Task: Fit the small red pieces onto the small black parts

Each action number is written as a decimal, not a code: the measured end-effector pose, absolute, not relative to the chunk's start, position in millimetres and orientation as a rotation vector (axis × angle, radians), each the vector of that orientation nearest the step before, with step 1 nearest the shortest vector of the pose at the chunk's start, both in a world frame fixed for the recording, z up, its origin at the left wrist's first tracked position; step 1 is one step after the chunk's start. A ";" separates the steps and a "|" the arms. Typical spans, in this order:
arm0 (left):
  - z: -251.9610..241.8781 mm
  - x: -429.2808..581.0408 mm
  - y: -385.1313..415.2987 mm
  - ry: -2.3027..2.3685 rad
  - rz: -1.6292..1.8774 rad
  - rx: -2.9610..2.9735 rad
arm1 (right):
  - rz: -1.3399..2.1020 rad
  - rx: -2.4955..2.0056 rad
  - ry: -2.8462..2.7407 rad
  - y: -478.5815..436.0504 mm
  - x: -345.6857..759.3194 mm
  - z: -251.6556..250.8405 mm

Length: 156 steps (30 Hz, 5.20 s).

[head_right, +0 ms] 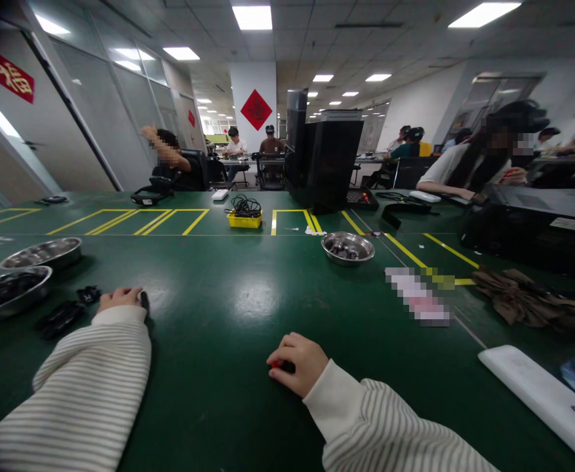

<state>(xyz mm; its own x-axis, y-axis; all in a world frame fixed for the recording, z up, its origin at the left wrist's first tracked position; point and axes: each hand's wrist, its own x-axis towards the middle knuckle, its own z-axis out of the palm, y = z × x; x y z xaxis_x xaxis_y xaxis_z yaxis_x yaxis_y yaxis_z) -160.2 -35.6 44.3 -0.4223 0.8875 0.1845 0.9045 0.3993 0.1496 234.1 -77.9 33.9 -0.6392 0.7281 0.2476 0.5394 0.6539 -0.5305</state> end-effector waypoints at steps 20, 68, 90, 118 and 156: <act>5.5 -11.8 -39.7 -1.546 -0.924 -2.748 | 0.523 -1.020 -2.426 -72.5 235.3 34.5; 10.1 27.6 -59.0 -1.460 -1.005 -2.961 | 0.622 -1.211 -2.168 -63.1 237.9 36.2; 23.1 36.4 -72.0 -1.265 -1.307 -2.889 | 0.930 -1.004 -2.050 -68.6 233.2 38.0; 30.0 37.2 -75.4 -1.076 -1.384 -2.818 | 1.053 -1.010 -1.914 -76.0 226.3 35.0; 22.5 32.0 -73.9 -1.052 -1.118 -2.805 | 0.718 -1.149 -2.142 -76.7 229.2 37.4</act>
<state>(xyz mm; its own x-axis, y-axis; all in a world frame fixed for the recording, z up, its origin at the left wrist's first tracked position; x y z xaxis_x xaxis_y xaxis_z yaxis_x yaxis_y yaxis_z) 32.0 -73.9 22.5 0.5395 0.5964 0.5943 0.5574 -0.7820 0.2788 229.2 -76.7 37.4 -0.4468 0.8596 0.2482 0.5363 0.4793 -0.6947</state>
